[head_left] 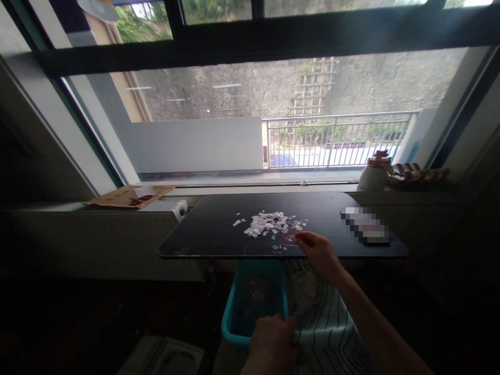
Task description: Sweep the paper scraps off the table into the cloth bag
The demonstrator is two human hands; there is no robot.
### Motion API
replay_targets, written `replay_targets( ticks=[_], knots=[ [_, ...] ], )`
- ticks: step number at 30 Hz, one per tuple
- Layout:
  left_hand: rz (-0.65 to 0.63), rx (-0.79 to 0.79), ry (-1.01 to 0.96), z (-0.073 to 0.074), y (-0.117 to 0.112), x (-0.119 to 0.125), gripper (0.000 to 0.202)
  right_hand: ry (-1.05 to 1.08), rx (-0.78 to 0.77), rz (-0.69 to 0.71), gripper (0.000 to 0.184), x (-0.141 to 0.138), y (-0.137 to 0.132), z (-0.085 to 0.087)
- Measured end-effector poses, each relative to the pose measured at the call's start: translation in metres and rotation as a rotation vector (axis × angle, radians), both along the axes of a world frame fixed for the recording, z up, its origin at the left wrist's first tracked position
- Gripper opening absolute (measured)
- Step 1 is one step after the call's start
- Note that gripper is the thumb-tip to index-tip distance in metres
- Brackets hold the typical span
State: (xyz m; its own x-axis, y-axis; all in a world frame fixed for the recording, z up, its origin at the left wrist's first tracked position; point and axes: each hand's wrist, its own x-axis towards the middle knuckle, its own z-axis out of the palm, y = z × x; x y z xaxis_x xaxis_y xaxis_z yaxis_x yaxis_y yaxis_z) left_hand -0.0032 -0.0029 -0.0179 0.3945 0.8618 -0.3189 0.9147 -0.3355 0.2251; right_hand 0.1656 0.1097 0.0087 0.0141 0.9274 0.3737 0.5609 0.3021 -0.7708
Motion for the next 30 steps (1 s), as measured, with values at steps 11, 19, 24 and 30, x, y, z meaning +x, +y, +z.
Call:
replay_targets(
  ticks=[11,19,24,30],
  knots=[
    [-0.008,0.005,-0.016,0.001,-0.001,0.000,0.032,0.038,0.012,0.081,0.030,-0.011,0.002,-0.008],
    [-0.011,-0.016,-0.012,0.000,0.000,0.001,0.033,0.054,-0.010,0.154,0.029,-0.016,0.000,-0.011],
    [-0.011,-0.026,-0.004,0.000,-0.001,0.000,0.033,0.044,-0.013,0.182,0.028,-0.024,-0.001,-0.009],
    [-0.015,-0.019,0.004,-0.001,-0.002,0.000,0.033,0.031,0.004,0.115,0.028,-0.008,-0.006,-0.007]
  ],
)
